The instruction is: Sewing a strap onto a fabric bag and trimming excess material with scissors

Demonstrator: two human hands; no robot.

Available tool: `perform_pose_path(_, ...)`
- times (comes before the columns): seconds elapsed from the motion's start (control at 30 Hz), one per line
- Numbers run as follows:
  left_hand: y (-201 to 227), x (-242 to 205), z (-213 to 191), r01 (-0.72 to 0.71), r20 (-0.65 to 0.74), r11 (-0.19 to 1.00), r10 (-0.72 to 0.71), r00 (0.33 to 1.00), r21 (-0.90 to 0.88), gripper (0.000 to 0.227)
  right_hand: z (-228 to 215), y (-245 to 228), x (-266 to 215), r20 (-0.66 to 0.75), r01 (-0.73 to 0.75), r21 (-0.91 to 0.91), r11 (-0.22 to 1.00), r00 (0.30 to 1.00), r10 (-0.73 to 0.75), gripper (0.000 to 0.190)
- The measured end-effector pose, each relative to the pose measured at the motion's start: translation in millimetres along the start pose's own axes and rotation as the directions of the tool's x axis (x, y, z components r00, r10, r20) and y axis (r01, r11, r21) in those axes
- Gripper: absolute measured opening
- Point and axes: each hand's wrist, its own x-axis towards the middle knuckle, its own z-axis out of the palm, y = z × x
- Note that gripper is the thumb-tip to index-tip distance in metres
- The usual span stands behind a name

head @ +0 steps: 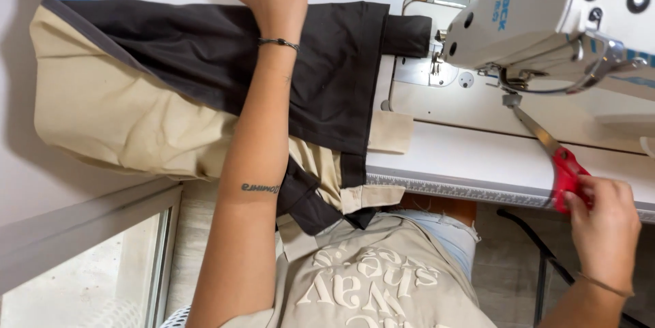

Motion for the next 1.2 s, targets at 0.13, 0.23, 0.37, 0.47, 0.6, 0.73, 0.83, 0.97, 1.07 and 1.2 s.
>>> perform_pose_path(0.13, -0.6, -0.9, -47.2, -0.090, 0.025, 0.951, 0.087, 0.996, 0.296, 0.053, -11.1, -58.5, 1.6, -0.281, 0.164, -0.184, 0.969, 0.936, -0.212, 0.027)
perform_pose_path(0.23, 2.5, -7.3, -76.3, -0.051, -0.126, 0.979, 0.077, 0.989, 0.198, 0.043, -27.4, -166.4, 13.9, -0.312, 0.421, 0.246, 0.873, 0.887, -0.340, 0.017)
perform_pose_path(0.37, 12.2, -26.4, -106.9, -0.194, -0.381, 0.964, 0.112, 0.918, -0.183, 0.016, -10.8, -270.9, 29.4, -0.242, 0.534, 0.409, 0.740, 0.845, -0.476, 0.051)
perform_pose_path(0.47, -1.0, -44.5, -107.4, -0.091, -0.504, 0.901, -0.151, 0.851, -0.424, 0.022, -11.4, -318.7, 65.4, -0.503, 0.627, 0.235, 0.743, 0.733, -0.459, 0.064)
perform_pose_path(0.6, -23.9, -64.2, -109.6, 0.086, -0.403, 0.710, -0.490, 0.773, -0.699, 0.026, 34.3, -328.3, 130.4, -0.456, 0.616, 0.086, 0.783, 0.723, -0.519, 0.064)
perform_pose_path(0.73, -7.2, -96.0, -153.6, 0.028, -0.184, 0.868, -0.137, 0.973, -0.496, 0.023, 64.9, -322.2, 168.2, -0.085, 0.531, 0.326, 0.782, 0.840, -0.535, 0.082)
perform_pose_path(0.83, -0.5, -145.9, -196.2, -0.350, 0.265, 0.930, 0.367, 0.892, -0.110, 0.041, 62.7, -317.0, 179.6, -0.149, 0.585, 0.434, 0.685, 0.797, -0.585, 0.098)
perform_pose_path(0.97, -1.2, -205.5, -227.1, -0.519, 0.448, 0.850, 0.432, 0.783, 0.086, 0.063, 33.1, -327.4, 166.3, -0.189, 0.522, 0.682, 0.512, 0.802, -0.566, 0.094)
perform_pose_path(1.07, 24.7, -241.8, -233.3, -0.356, 0.402, 0.932, 0.299, 0.866, 0.073, 0.102, -12.1, -344.4, 142.4, -0.147, 0.398, 0.871, 0.289, 0.772, -0.618, 0.059)
perform_pose_path(1.2, 60.0, -302.6, -209.9, -0.076, 0.294, 0.962, 0.155, 0.943, -0.260, 0.100, -43.7, -361.0, 113.2, -0.096, 0.132, 0.991, 0.023, 0.818, -0.567, 0.038)
